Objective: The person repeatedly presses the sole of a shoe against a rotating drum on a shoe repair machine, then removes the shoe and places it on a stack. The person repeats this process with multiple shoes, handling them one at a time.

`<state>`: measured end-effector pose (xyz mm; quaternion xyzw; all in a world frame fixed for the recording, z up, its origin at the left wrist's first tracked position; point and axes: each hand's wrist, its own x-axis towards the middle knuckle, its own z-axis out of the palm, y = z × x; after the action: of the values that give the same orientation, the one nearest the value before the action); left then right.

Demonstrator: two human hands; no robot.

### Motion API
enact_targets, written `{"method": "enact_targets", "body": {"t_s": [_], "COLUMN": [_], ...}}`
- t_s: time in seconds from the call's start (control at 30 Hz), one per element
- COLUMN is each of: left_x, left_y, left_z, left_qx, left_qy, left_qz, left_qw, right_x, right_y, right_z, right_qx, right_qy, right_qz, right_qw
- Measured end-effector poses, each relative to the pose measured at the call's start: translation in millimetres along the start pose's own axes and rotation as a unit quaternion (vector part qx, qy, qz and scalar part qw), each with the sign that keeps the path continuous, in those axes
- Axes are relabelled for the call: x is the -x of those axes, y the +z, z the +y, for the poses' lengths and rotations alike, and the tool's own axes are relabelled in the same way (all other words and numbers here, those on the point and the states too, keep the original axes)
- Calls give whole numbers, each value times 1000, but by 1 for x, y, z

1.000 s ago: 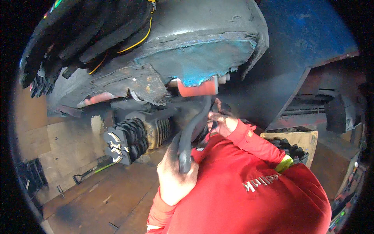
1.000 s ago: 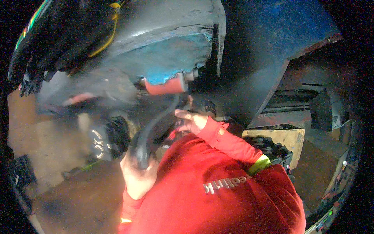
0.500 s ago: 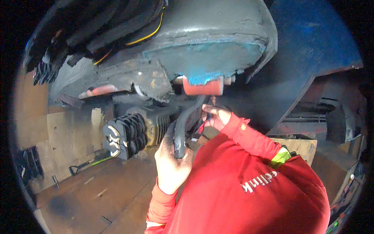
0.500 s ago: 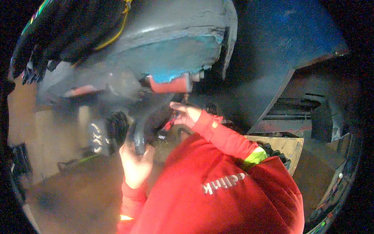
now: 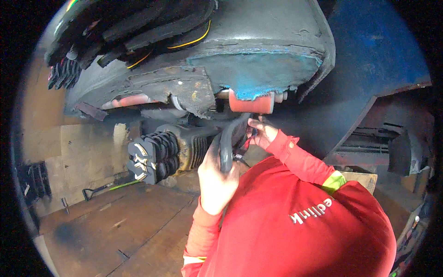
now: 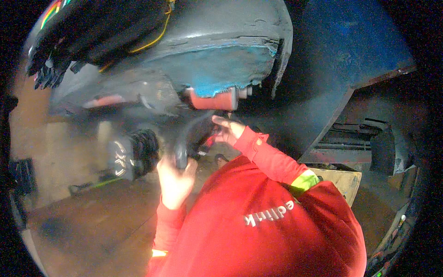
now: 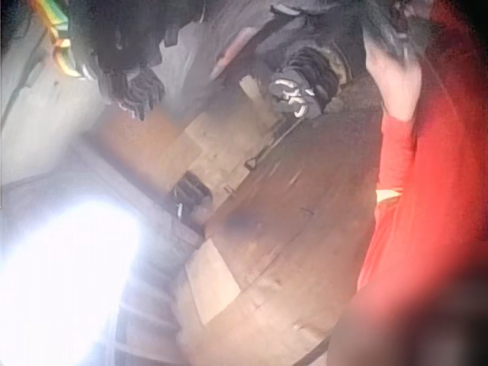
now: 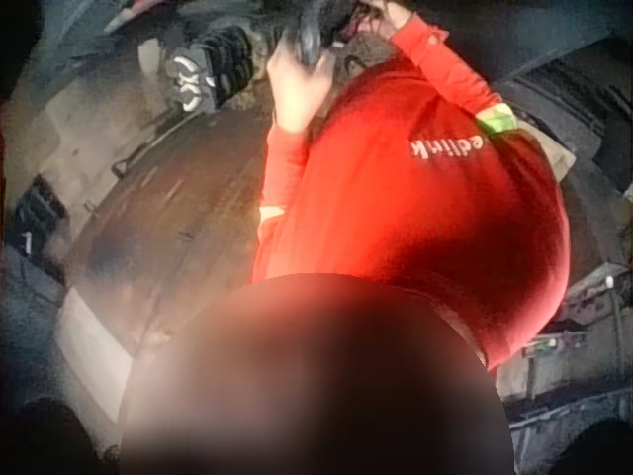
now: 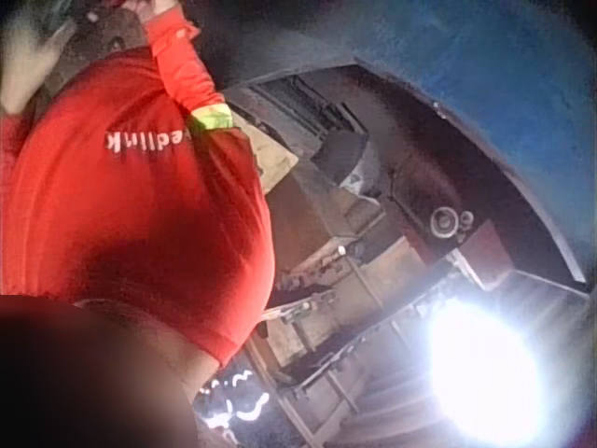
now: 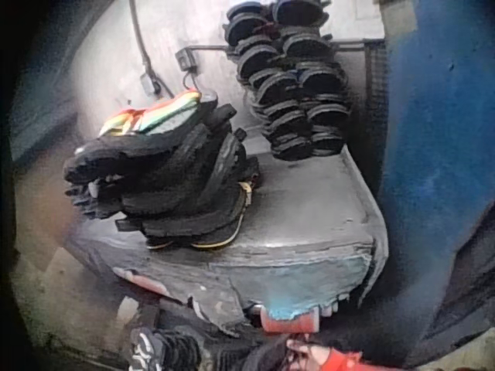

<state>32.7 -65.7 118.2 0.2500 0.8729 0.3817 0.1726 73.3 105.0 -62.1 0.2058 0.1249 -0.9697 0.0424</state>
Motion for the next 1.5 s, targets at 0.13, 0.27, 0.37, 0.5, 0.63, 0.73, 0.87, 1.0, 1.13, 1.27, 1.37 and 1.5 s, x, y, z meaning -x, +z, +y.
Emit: {"method": "enact_targets", "body": {"t_s": [0.13,0.27,0.37,0.5,0.63,0.73,0.87,1.0,1.13,1.27,1.37,1.5], "left_x": [10,26,37,61,48,9,26,59,87,107,90,31], "left_y": [-3,-8,-14,-31,-21,5,2,-10,-5,-6,-7,4], "left_z": [-6,-6,-6,2,4,-9,-16,-24,-56,-79,-68,-46], "left_qx": [45,8,-2,-14,3,54,44,12,29,104,18,5], "left_qy": [19,18,32,4,14,13,61,25,33,-73,13,118], "left_qz": [26,20,34,40,35,12,25,7,27,4,21,14], "left_qw": [998,1000,999,999,999,998,997,1000,999,992,1000,993], "right_x": [2,9,14,29,24,12,21,33,37,38,31,18], "right_y": [3,11,14,13,9,6,2,-1,-6,-12,-14,-17], "right_z": [-1,5,11,28,23,3,0,11,23,36,34,8], "right_qx": [60,52,47,58,52,58,82,72,135,215,263,50], "right_qy": [-4,-21,-8,-40,-32,-82,-76,-49,-62,-88,-48,-123], "right_qz": [6,11,7,-47,21,-13,10,-4,42,46,77,3], "right_qw": [998,998,999,996,998,995,994,996,988,971,960,991]}}
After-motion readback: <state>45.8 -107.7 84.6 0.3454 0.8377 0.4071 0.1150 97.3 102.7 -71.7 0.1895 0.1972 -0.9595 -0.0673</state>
